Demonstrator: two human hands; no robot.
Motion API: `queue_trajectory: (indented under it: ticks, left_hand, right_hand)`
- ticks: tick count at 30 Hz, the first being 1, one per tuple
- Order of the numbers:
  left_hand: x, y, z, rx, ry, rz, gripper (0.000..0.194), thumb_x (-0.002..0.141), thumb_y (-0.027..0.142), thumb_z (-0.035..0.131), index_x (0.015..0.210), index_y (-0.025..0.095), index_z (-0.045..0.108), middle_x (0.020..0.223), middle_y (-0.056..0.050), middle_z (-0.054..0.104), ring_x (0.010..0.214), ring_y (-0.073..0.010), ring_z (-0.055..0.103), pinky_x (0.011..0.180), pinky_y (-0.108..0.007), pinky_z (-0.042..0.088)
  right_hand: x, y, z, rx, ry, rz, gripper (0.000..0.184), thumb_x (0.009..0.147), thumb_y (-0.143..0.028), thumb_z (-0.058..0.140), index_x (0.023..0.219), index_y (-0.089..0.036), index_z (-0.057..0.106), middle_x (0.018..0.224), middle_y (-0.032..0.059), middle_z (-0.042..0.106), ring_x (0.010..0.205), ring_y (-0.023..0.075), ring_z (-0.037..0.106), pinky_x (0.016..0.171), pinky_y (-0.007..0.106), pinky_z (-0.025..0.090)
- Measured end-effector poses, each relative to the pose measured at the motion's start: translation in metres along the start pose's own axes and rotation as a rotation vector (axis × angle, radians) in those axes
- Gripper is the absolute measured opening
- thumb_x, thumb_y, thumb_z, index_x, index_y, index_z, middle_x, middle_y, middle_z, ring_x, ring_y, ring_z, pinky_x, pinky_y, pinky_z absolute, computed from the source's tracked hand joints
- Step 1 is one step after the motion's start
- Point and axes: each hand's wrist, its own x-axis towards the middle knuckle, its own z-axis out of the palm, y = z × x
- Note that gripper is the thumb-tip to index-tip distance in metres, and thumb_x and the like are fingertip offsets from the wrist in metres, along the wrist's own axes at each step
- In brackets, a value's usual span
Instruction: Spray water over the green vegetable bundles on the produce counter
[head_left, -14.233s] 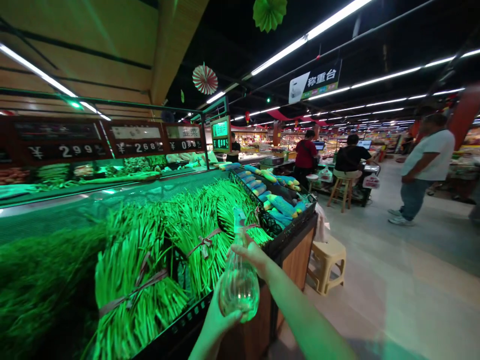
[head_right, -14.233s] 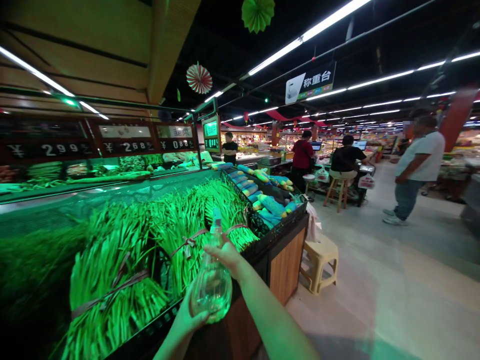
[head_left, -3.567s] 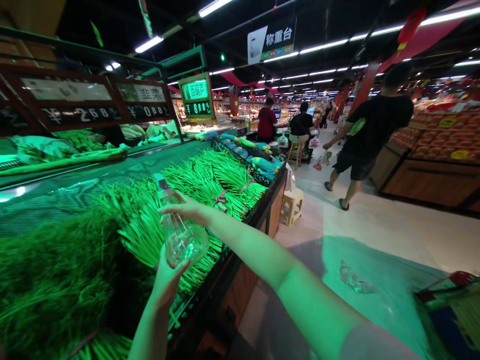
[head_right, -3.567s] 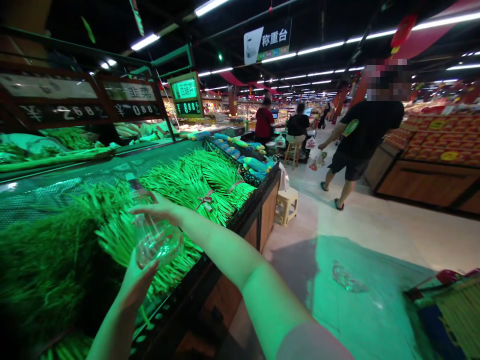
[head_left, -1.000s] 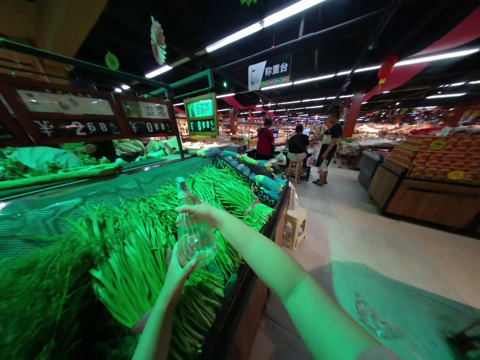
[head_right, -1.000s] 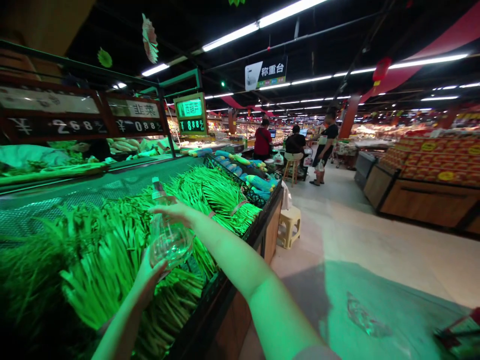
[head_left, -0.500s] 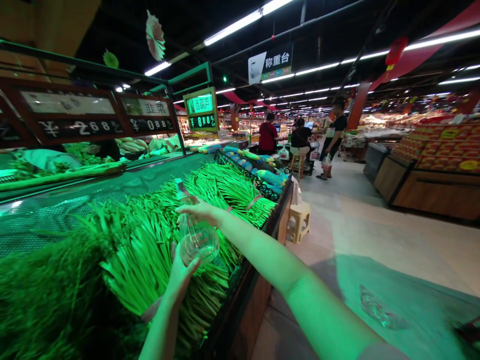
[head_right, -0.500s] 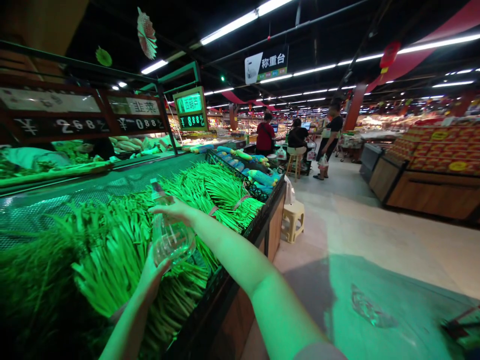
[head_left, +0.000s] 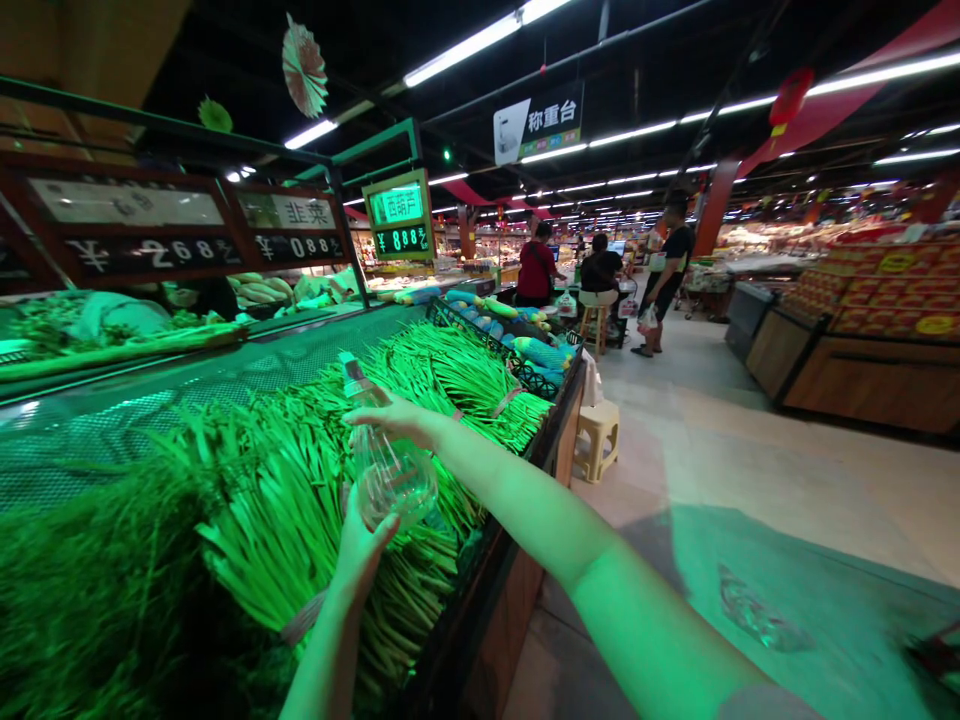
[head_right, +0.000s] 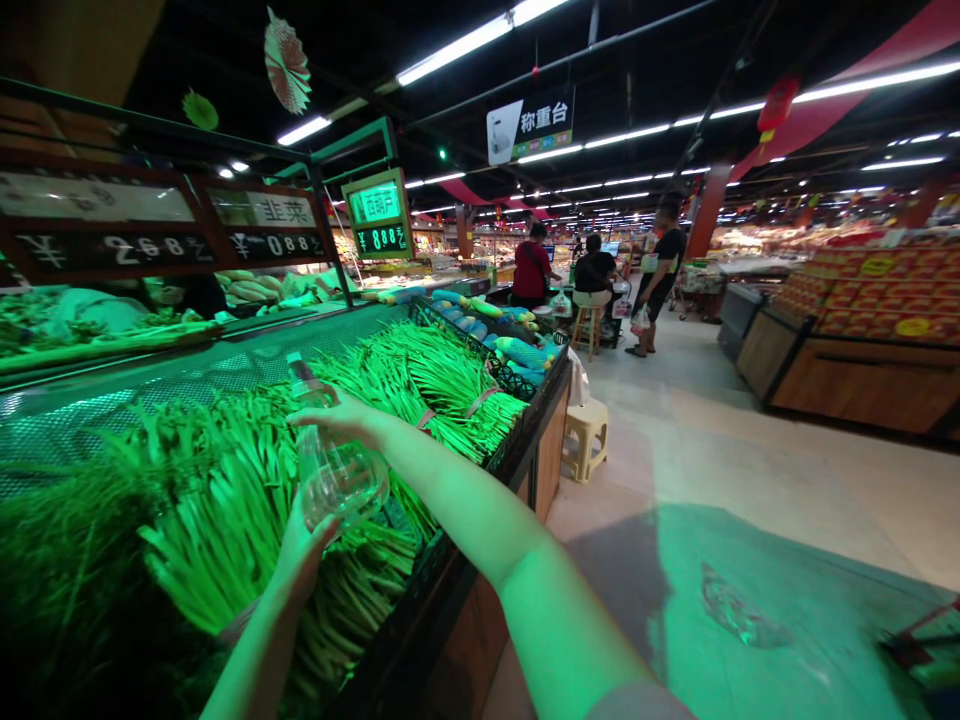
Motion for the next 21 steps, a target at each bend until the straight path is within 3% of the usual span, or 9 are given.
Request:
queue_trajectory:
  ticks: [9, 15, 21]
  left_hand:
    - [-0.0007, -0.0040, -0.0039, -0.025, -0.056, 0.014, 0.088, 0.041, 0.059, 0.066, 0.111, 0.014, 0.036, 0.104, -0.013, 0.054, 0.098, -0.0296, 0.051, 0.094, -0.045, 0.031]
    - [-0.0010, -0.0046, -0.0009, -0.041, -0.045, 0.025, 0.088, 0.040, 0.058, 0.066, 0.111, 0.014, 0.039, 0.105, -0.015, 0.054, 0.095, -0.0299, 0.052, 0.091, -0.045, 0.034]
    - [-0.0016, -0.0026, 0.0018, -0.065, -0.022, 0.035, 0.090, 0.037, 0.059, 0.066, 0.111, 0.016, 0.038, 0.111, -0.015, 0.050, 0.096, -0.0307, 0.052, 0.087, -0.042, 0.038]
  right_hand:
    - [0.0019, 0.0016, 0.0022, -0.016, 0.010, 0.015, 0.030, 0.072, -0.021, 0.059, 0.095, -0.018, 0.040, 0.065, -0.0026, 0.050, 0.049, 0.0088, 0.053, 0.046, 0.019, 0.044]
    - [-0.0004, -0.0003, 0.0004, -0.020, -0.014, 0.075, 0.046, 0.071, -0.028, 0.062, 0.107, -0.022, 0.035, 0.063, -0.0031, 0.053, 0.051, 0.0093, 0.054, 0.046, 0.017, 0.043]
    - [-0.0039, -0.0032, 0.0039, -0.017, 0.057, 0.050, 0.030, 0.074, -0.019, 0.058, 0.098, -0.019, 0.041, 0.061, -0.0035, 0.051, 0.050, 0.0090, 0.053, 0.050, 0.019, 0.046]
